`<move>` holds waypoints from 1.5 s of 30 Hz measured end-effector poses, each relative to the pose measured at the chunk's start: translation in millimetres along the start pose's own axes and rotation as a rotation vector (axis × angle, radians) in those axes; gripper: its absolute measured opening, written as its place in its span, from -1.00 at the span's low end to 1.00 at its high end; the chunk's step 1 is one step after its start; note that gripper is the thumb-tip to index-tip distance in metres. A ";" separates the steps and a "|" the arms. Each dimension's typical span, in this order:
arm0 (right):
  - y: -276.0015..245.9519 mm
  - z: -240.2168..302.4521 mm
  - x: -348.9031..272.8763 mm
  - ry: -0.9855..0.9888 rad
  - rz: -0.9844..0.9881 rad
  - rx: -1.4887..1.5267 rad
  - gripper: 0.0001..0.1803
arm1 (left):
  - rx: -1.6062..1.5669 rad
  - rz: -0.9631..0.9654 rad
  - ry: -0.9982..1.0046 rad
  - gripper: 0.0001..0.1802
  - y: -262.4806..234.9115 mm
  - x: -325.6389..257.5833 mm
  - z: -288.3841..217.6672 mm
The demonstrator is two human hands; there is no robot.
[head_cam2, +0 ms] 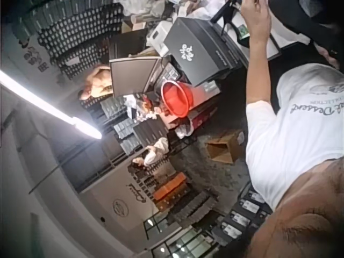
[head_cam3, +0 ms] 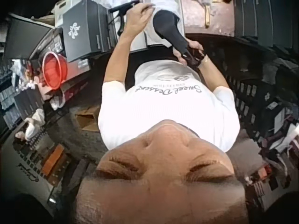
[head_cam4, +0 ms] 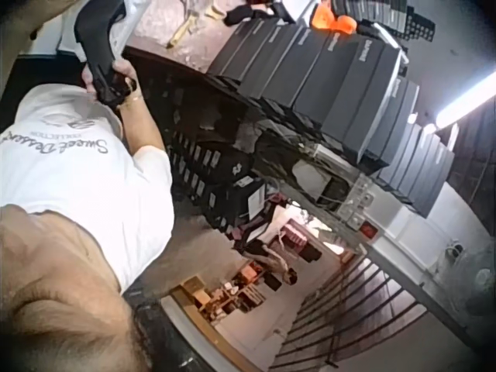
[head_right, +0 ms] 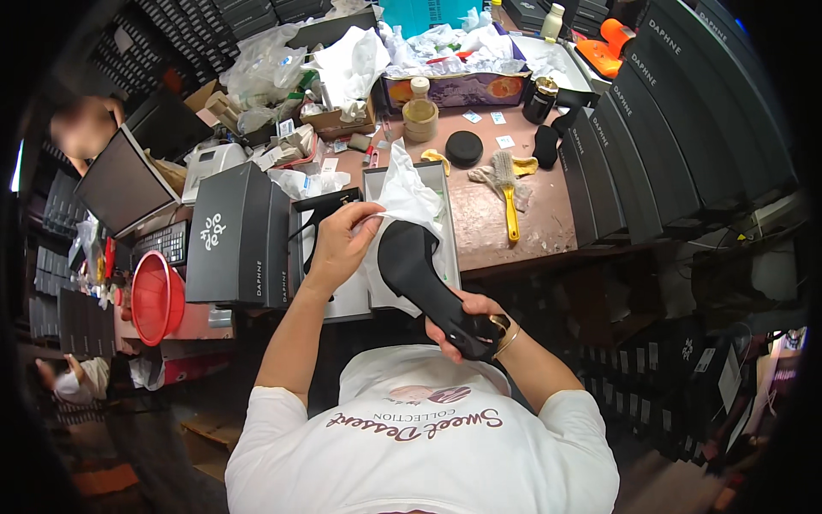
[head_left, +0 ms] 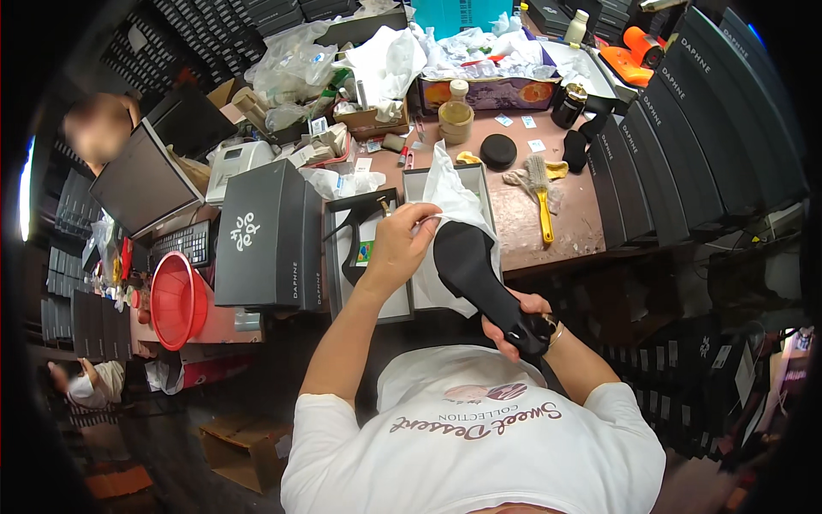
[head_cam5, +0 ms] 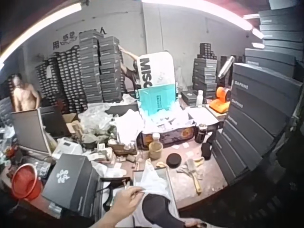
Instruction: Cleaning high-heeled shoes with a brush and sponge, wrapping them in protective tissue and bags, and placing them into branded shoeboxes for shipping.
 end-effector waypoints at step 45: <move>-19.1 -8.6 13.4 0.152 -0.381 -0.409 -0.11 | -0.954 -0.280 -0.516 0.01 57.5 -122.7 81.0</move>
Point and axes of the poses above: each hand's wrist, its own x-axis towards the middle knuckle, its own y-axis out of the palm, z = x × y, the point moved 10 cm from there along x, towards the middle knuckle, and after that the axes turned 6 degrees about y, right-handed, at the moved point
